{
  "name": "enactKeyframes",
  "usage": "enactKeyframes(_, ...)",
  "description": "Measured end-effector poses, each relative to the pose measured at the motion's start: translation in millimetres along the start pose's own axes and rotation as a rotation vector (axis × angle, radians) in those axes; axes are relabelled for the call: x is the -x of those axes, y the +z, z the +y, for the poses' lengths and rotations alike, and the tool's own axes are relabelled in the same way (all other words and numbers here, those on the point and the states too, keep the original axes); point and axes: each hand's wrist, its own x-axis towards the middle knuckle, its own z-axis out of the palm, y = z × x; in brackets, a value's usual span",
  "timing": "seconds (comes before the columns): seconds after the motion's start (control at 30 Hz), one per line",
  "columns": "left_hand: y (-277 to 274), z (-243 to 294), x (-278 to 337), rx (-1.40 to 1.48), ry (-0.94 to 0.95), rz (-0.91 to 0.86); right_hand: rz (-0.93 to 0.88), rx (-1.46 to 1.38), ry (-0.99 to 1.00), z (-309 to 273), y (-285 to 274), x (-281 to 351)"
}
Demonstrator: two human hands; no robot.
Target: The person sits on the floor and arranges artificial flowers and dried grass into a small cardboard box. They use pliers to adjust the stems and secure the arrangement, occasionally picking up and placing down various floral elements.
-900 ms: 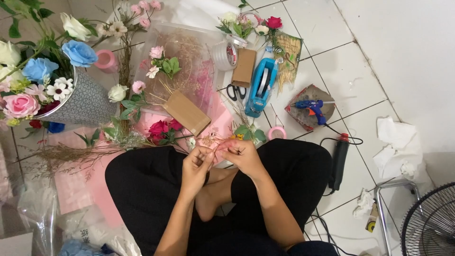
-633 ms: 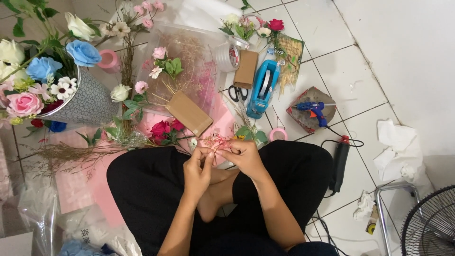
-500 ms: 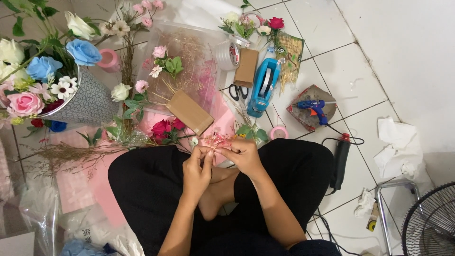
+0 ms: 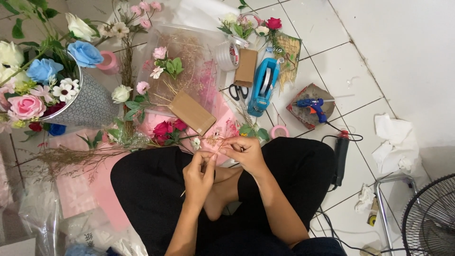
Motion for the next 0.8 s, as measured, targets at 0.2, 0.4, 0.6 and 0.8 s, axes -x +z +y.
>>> enactKeyframes(0.2,-3,8,3,0.025,0.019,-0.013,-0.004,-0.067,0.073,9,-2,3)
enactKeyframes(0.4,-2,15,-2,0.028,0.049,-0.045,0.02,-0.07,0.079,3,-5,4)
enactKeyframes(0.6,8,8,0,0.064,-0.001,0.041,-0.004,-0.021,0.06,-12,-10,3)
enactKeyframes(0.8,11,20,2,0.084,0.039,-0.012,-0.032,-0.055,-0.008,-41,0,-3)
